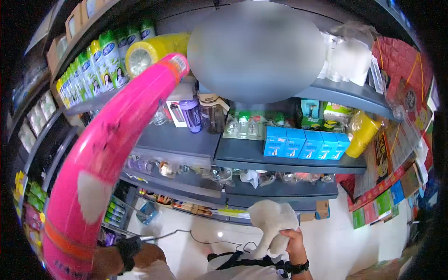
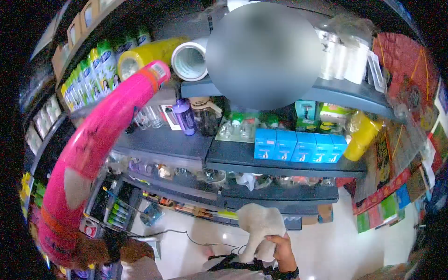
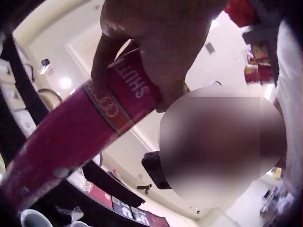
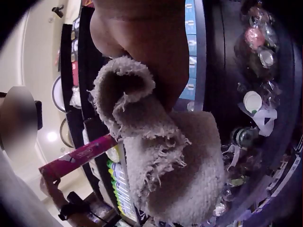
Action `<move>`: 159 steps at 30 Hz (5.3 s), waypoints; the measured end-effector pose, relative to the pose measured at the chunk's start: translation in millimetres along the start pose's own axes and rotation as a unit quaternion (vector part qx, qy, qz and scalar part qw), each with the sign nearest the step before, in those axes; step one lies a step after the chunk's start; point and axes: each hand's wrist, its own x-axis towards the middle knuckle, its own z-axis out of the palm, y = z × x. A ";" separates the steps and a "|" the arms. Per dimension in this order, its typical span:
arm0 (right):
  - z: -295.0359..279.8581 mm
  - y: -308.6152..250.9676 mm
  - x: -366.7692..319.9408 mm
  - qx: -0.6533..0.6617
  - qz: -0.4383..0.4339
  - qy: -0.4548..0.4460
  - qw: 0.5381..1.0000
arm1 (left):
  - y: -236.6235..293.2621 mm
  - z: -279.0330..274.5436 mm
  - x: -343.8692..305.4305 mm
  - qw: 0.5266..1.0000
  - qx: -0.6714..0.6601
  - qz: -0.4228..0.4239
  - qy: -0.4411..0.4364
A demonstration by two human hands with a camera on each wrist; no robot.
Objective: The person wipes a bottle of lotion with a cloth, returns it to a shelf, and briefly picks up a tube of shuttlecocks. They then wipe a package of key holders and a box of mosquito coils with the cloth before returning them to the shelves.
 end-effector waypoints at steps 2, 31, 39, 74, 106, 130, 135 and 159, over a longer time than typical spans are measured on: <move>-8.5 6.0 3.8 -0.003 0.026 -0.020 0.999 | 5.4 -4.7 -2.4 1.000 0.013 0.006 0.010; -63.0 -4.1 -24.5 0.004 -0.037 0.033 0.999 | 49.8 -20.0 -8.2 0.999 0.036 0.010 0.028; -66.0 -8.0 -26.3 0.010 -0.055 0.026 0.998 | 57.0 -11.1 -0.3 0.999 0.029 0.007 0.026; -78.6 -11.4 -21.2 0.022 -0.052 0.056 0.997 | 92.0 86.7 -10.4 0.976 -0.026 0.009 -0.216; -96.3 -0.3 -36.2 -0.001 -0.090 0.056 0.994 | 99.8 172.1 -91.7 0.913 -0.057 -0.040 -0.403; -110.3 14.0 -31.9 0.034 -0.105 0.121 0.986 | 181.8 -102.2 -340.2 0.283 -0.478 -0.052 -0.830; -113.5 17.1 -31.7 0.029 -0.068 0.109 0.991 | 192.2 -116.9 -331.4 0.318 -0.446 -0.064 -0.834; -150.1 -7.0 -77.2 0.008 -0.169 0.230 0.958 | 254.7 -76.0 -307.6 0.258 -0.482 -0.063 -0.835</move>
